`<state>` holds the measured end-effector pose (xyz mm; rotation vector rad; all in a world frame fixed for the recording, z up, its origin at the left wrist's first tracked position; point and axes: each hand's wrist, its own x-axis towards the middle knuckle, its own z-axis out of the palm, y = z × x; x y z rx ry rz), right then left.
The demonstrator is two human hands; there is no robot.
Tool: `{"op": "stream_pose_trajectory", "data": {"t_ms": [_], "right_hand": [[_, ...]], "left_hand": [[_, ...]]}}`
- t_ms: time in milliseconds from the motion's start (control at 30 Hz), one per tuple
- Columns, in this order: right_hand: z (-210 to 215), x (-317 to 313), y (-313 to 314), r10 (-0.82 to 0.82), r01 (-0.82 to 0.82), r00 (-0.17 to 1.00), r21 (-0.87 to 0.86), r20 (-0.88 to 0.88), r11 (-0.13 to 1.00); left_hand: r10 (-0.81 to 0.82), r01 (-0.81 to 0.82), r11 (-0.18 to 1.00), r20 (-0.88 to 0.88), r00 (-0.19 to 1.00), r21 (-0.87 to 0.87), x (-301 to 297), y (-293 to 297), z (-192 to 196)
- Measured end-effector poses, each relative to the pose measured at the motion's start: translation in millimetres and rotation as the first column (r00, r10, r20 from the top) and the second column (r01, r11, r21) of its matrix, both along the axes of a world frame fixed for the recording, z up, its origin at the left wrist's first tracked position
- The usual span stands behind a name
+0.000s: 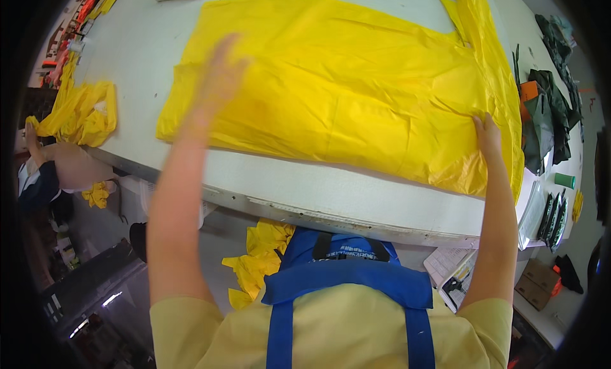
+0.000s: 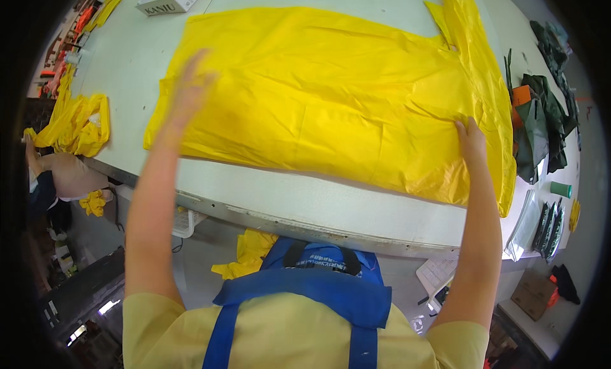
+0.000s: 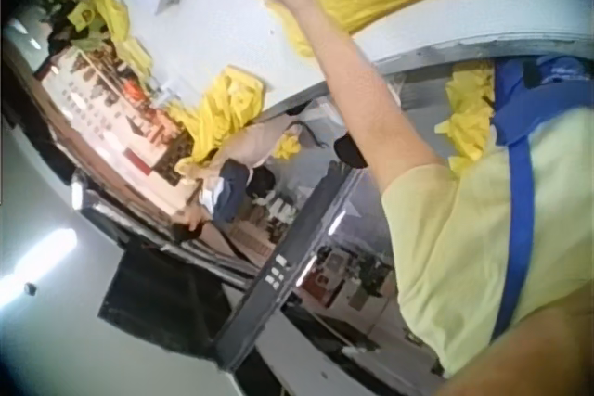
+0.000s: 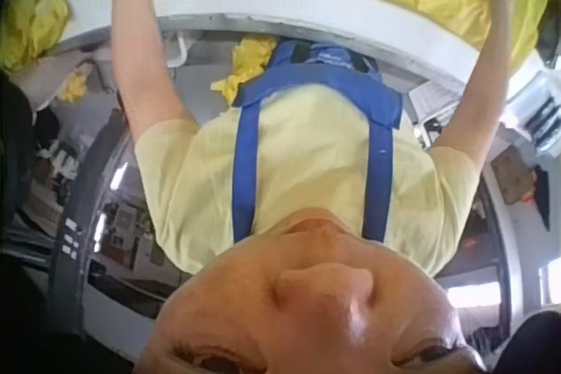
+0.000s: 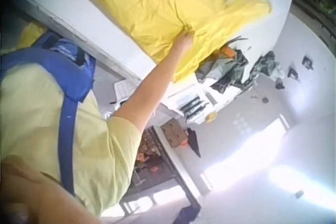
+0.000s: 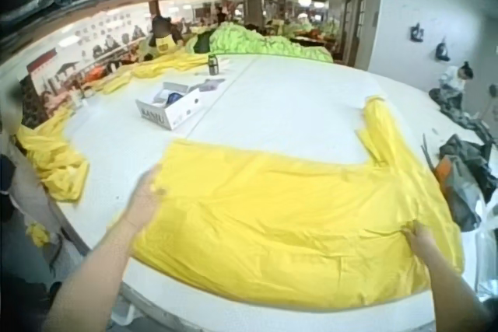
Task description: The person trims loose threads from a yellow raincoat using small scissors, then folds the garment and places it into a yellow mailing envelope. The person handles the raincoat and envelope on a white worktable.
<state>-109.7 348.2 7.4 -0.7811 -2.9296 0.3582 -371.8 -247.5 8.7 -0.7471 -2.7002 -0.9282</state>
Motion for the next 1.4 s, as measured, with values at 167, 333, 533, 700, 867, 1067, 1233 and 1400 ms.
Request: {"op": "stream_pose_trajectory", "data": {"t_ms": [167,333,533,700,867,1067,1233,1400], "right_hand": [[-29,-16,6,-0.012,0.013,1.000,-0.035,0.006,0.999],[-6,77,21,-0.116,0.147,0.978,0.177,-0.171,0.973],[-32,253,69,-0.222,0.240,0.962,0.104,-0.159,0.965],[-34,240,94,-0.129,0.113,0.991,0.282,0.037,0.953],[-27,253,148,-0.144,0.134,0.985,0.101,0.096,0.986],[-44,297,140,-0.167,0.153,0.966,0.083,0.197,0.985],[-34,326,121,-0.042,0.122,0.825,-0.106,0.563,0.987],[33,270,125,0.276,0.144,0.759,-0.565,0.590,0.813]], "left_hand": [[-0.336,0.370,0.756,0.164,0.927,-0.539,112,177,-4],[-0.128,0.312,0.697,0.315,0.940,-0.646,127,191,-38],[-0.161,0.264,0.685,0.213,0.964,-0.679,131,192,-59],[-0.199,0.252,0.685,0.156,0.967,-0.683,129,189,-72],[-0.206,0.255,0.675,0.155,0.966,-0.692,127,178,-73],[-0.264,0.291,0.631,0.153,0.952,-0.719,147,154,-75],[-0.269,0.353,0.617,0.233,0.934,-0.704,174,129,-57],[-0.276,0.346,0.805,0.213,0.937,-0.483,178,131,-32]]}}
